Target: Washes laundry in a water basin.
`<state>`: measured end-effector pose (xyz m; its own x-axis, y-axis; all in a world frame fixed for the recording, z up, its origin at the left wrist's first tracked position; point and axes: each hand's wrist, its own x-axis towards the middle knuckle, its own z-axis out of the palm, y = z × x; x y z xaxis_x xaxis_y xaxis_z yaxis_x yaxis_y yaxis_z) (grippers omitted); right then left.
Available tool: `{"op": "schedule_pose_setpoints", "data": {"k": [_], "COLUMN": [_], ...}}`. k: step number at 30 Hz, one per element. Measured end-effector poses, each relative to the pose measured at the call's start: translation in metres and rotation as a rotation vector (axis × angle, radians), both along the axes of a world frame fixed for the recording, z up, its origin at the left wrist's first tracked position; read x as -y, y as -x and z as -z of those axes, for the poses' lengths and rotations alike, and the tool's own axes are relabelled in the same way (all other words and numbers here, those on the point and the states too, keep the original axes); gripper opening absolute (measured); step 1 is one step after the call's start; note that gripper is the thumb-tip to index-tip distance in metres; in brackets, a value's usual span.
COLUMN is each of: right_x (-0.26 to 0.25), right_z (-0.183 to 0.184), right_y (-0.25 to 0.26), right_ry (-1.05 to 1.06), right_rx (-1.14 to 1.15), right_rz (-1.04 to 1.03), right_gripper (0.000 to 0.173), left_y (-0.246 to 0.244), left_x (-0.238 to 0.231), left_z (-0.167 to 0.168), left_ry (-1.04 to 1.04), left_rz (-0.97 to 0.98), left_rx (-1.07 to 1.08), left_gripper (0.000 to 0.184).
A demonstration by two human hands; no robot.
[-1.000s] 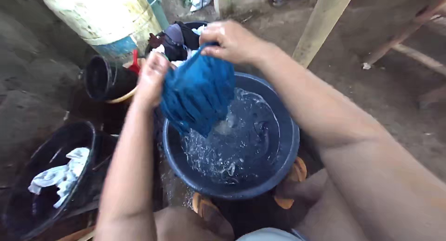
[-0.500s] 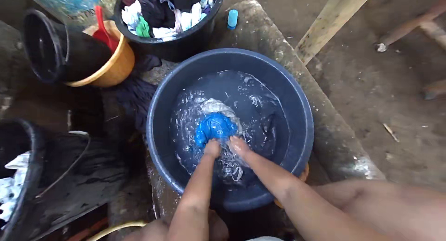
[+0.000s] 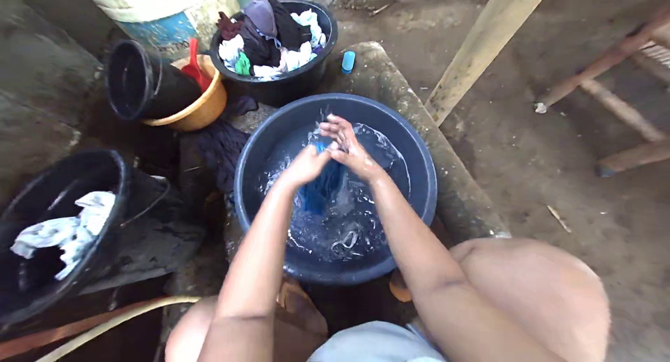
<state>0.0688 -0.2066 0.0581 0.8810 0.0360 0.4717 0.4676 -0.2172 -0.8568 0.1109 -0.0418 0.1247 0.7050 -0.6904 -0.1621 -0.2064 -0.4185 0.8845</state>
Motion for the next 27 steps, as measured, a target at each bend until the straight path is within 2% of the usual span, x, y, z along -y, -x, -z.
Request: {"op": "schedule_pose_setpoints", "data": {"k": [1, 2, 4, 5, 7, 9, 10, 12, 15, 17, 19, 21, 23, 25, 26, 27], "right_x": [-0.010, -0.021, -0.043, -0.053, -0.068, -0.070, -0.067, -0.056, -0.046, -0.047, -0.055, -0.065, -0.074, -0.089, -0.099, -0.110], "right_z": [-0.006, -0.008, 0.003, 0.012, 0.022, 0.031, 0.036, 0.049, 0.041, 0.022, 0.000, -0.018, -0.035, -0.052, -0.058, -0.065], "right_y": [0.009, 0.016, 0.023, 0.022, 0.020, 0.018, 0.017, 0.014, 0.017, 0.022, 0.027, 0.031, 0.041, 0.061, 0.072, 0.084], "right_ry": [-0.048, -0.066, -0.052, -0.031, 0.045, 0.154, 0.203, 0.291, 0.215, 0.165, 0.169, 0.184, 0.260, 0.412, 0.486, 0.548], "right_rx": [0.042, 0.057, 0.061, 0.036, -0.097, -0.291, -0.409, -0.600, -0.739, -0.730, -0.700, -0.644, -0.590, -0.518, -0.469, -0.421], "right_rz": [0.031, 0.081, 0.217, 0.286, 0.393, 0.382, 0.299, 0.126, 0.074, 0.107, 0.101, 0.071, 0.009, -0.111, -0.193, -0.288], "right_gripper": [0.123, 0.137, 0.152, 0.154, 0.147, 0.136, 0.127, 0.098, 0.072, 0.062, 0.053, 0.048, 0.046, 0.041, 0.038, 0.035], "left_y": [0.002, 0.006, 0.017, 0.022, 0.033, 0.043, 0.047, 0.049, 0.044, 0.041, 0.057, 0.079, 0.093, 0.100, 0.104, 0.111], "left_x": [-0.003, -0.006, -0.013, -0.017, -0.027, -0.041, -0.049, -0.066, -0.088, -0.097, -0.104, -0.105, -0.095, -0.081, -0.077, -0.074], "left_z": [-0.028, -0.055, -0.106, -0.127, -0.157, -0.165, -0.161, -0.135, -0.057, 0.010, 0.073, 0.115, 0.130, 0.117, 0.109, 0.101], "left_ry": [0.129, 0.248, 0.429, 0.495, 0.594, 0.695, 0.755, 0.861, 0.803, 0.481, 0.064, -0.158, -0.072, 0.179, 0.341, 0.521], "left_rz": [-0.048, -0.089, -0.167, -0.192, -0.247, -0.325, -0.376, -0.502, -0.777, -0.866, -0.766, -0.653, -0.614, -0.528, -0.504, -0.502], "left_rx": [-0.012, -0.030, -0.061, -0.078, -0.088, -0.063, -0.050, -0.043, -0.185, -0.357, -0.504, -0.642, -0.829, -0.985, -1.037, -1.011], "left_gripper": [0.037, 0.037, 0.037, 0.038, 0.038, 0.036, 0.035, 0.034, 0.032, 0.033, 0.041, 0.060, 0.079, 0.087, 0.085, 0.071]}}
